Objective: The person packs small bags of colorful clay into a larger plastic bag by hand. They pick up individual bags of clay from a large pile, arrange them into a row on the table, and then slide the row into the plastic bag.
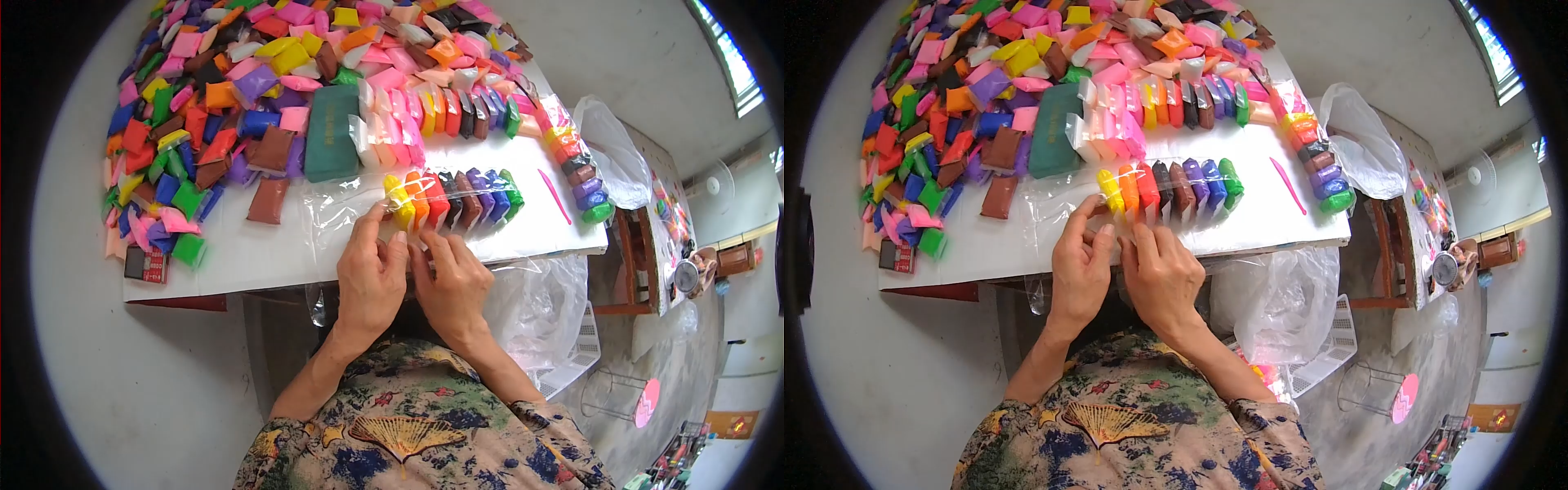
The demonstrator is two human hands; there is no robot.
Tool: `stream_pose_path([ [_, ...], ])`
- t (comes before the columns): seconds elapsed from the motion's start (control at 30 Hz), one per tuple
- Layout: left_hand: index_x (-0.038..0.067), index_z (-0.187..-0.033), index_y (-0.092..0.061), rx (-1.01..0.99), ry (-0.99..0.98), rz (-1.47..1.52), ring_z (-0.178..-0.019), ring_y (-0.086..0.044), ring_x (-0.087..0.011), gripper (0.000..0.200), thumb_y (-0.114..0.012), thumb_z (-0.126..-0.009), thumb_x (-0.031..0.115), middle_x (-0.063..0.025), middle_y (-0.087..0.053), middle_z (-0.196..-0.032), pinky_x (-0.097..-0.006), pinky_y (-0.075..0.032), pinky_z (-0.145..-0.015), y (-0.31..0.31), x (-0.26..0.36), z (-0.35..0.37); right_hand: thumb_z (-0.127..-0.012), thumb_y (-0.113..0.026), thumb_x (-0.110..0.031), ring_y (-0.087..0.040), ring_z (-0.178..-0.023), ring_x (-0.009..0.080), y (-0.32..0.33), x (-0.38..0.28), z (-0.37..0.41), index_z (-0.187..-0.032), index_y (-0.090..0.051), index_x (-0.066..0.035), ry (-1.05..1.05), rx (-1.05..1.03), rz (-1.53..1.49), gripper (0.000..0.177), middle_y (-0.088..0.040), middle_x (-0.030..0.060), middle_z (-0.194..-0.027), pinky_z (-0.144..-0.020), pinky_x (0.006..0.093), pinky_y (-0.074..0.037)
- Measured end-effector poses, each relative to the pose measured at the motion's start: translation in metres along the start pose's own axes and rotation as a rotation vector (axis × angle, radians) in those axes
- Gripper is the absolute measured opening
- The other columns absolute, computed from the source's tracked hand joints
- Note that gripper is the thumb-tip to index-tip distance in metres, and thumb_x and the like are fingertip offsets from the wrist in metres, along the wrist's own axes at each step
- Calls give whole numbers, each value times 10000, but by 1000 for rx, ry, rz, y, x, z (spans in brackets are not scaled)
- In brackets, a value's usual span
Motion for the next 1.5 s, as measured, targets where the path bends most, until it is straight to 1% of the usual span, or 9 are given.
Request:
stream_pose_path([
  [0.1, -41, -1313, -515, 93, -110, -115, -744, -575, -127, 387, -588, -945, 55, -140, -607, -1231, -268, -500, -668, 2, 8, 1, -843, -729, -154, -627, -599, 243, 22, 0, -14, -918, -650, -83, -10, 19, -87, 130, -596, 62, -740, -508, 346, -462],
  [0.3, -37, -1307, -508, 38, -132, -186, -728, -601, -177, 409, -608, -917, 32, -176, -603, -1222, -285, -503, -649, 1, 11, 0, -863, -720, -237, -665, -663, 279, 38, 9, -82, -901, -670, -55, -45, 14, -27, 192, -664, 99, -823, -585, 390, -503],
  [0.4, -77, -1246, -507, 19, -184, -195, -1018, -602, -448, 403, -598, -874, 49, -272, -564, -1220, -457, -499, -875, -2, 21, 3, -875, -700, -345, -677, -704, 309, 19, 5, -112, -892, -683, -31, -20, -58, 106, 315, -689, 127, -848, -643, 423, -509],
  [0.53, -80, -1239, -499, 6, -162, -175, -1090, -558, -477, 409, -599, -862, 44, -285, -557, -1204, -497, -461, -940, -4, 19, 3, -855, -697, -482, -670, -703, 333, -21, 3, -134, -803, -679, 3, -15, -180, 212, 488, -686, 142, -758, -669, 445, -497],
  [0.63, -57, -1292, -493, 33, -222, -290, -818, -640, -318, 421, -596, -888, 3, -218, -582, -1196, -351, -522, -672, -4, 17, 5, -821, -721, -517, -674, -706, 353, -47, 12, -143, -759, -676, 19, -8, -300, 222, 541, -673, 187, -722, -693, 459, -504],
  [0.93, -89, -1270, -508, 19, -246, -264, -1007, -641, -392, 390, -582, -899, 9, -248, -551, -1291, -353, -552, -744, -2, 19, 5, -791, -630, -243, -708, -747, 366, -55, 12, -147, -767, -720, -5, -3, -430, 293, 256, -696, 222, -783, -688, 444, -552],
  [1.33, -44, -1398, -399, -67, -159, -148, -1181, -539, -462, 495, -456, -907, -24, -292, -522, -1311, -442, -429, -1020, 2, 16, 3, -809, -657, -312, -689, -750, 349, -17, 7, -142, -844, -681, 12, -56, -142, 376, 326, -702, 190, -848, -689, 460, -523],
  [1.4, -71, -1417, -358, -59, -221, -134, -1160, -539, -472, 557, -456, -869, -60, -301, -526, -1289, -475, -433, -1002, 3, 21, 4, -816, -705, -261, -665, -689, 267, 34, -8, -124, -884, -661, 23, 36, 108, 204, 296, -689, 140, -822, -634, 401, -505],
  [1.5, -76, -1467, -269, -48, -262, -98, -1166, -540, -475, 637, -448, -856, -78, -310, -527, -1291, -478, -429, -1008, 3, 16, 5, -802, -748, -161, -569, -545, 149, 73, -17, -83, -964, -675, 0, -52, 67, -103, 239, -628, 60, -684, -510, 299, -441],
])
Point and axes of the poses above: each hand's wrist, its own z-axis away from the middle knuckle, its own y-axis out of the back of the hand, x = y × z, the point moved 8 cm from there along -z, towards the middle knuckle
